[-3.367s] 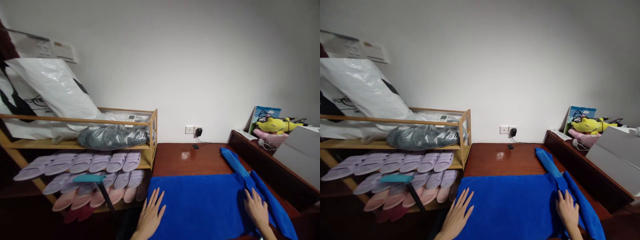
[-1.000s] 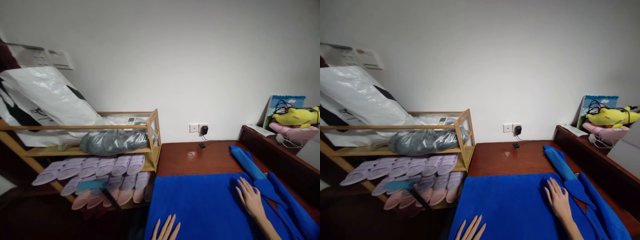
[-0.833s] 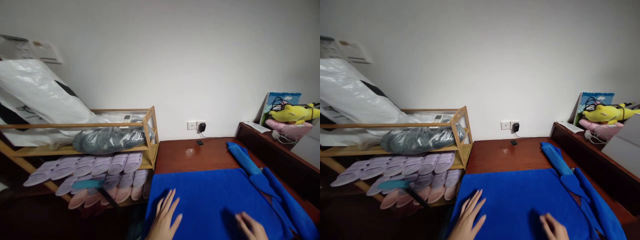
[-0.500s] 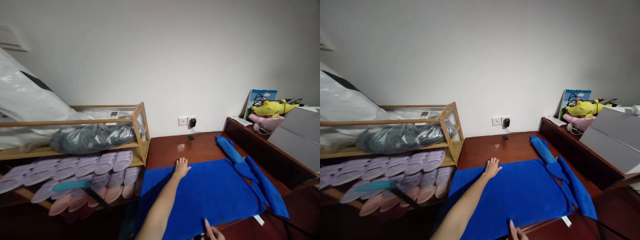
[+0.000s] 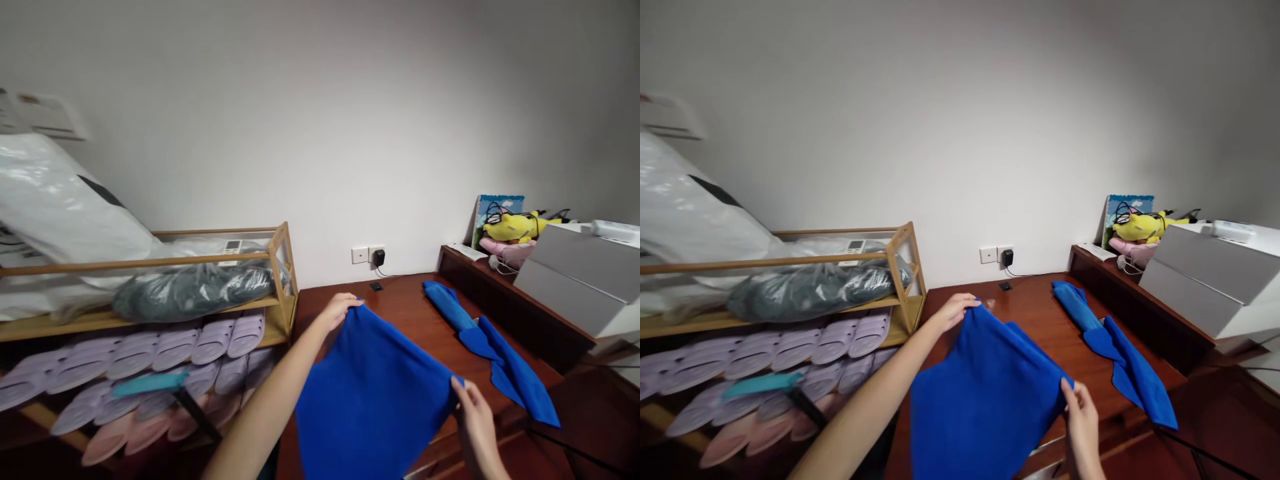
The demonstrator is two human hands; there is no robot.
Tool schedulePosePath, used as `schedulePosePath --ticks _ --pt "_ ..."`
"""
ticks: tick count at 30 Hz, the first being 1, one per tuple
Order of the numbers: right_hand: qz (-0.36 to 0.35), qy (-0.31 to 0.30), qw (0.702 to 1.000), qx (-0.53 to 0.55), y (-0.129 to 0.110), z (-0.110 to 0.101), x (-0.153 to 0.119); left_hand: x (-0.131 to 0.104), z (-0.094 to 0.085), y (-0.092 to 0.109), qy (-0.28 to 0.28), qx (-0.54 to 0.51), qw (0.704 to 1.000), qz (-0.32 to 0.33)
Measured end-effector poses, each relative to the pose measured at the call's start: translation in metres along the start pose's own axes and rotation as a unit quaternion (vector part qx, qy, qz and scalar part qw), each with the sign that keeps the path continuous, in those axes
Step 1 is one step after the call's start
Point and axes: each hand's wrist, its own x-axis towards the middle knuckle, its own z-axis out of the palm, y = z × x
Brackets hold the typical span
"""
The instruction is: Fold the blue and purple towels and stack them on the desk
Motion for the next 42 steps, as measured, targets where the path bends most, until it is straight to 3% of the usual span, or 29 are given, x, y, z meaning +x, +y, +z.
schedulePosePath --ticks 5,9,14,20,27,34,42 --pt "-0.125 0.069 0.99 -0.022 -0.094 0.023 0.055 -0.052 -0.052 0.062 0.085 -0.082 0.991 0.058" --pt "-0.159 0.02 0.987 0.0 -0.143 0.045 0.076 -0.092 -0.077 0.093 0.156 -0.086 0.981 0.079" --pt "-0.176 -0.071 0.981 0.032 -0.176 0.064 0.08 -0.126 -0.098 0.114 0.214 -0.079 0.969 0.095" --pt "-0.19 -0.118 0.971 0.081 -0.191 0.075 0.059 -0.156 -0.118 0.124 0.207 -0.096 0.968 0.102" --pt "-0.212 -0.142 0.964 0.079 -0.19 0.089 0.035 -0.183 -0.134 0.112 0.203 -0.06 0.97 0.118" --pt "-0.239 -0.156 0.958 0.018 -0.2 0.092 0.028 -0.183 -0.142 0.108 0.235 -0.036 0.962 0.135" --pt "-0.218 -0.136 0.966 -0.01 -0.194 0.102 0.046 -0.18 -0.145 0.111 0.247 -0.098 0.955 0.136"
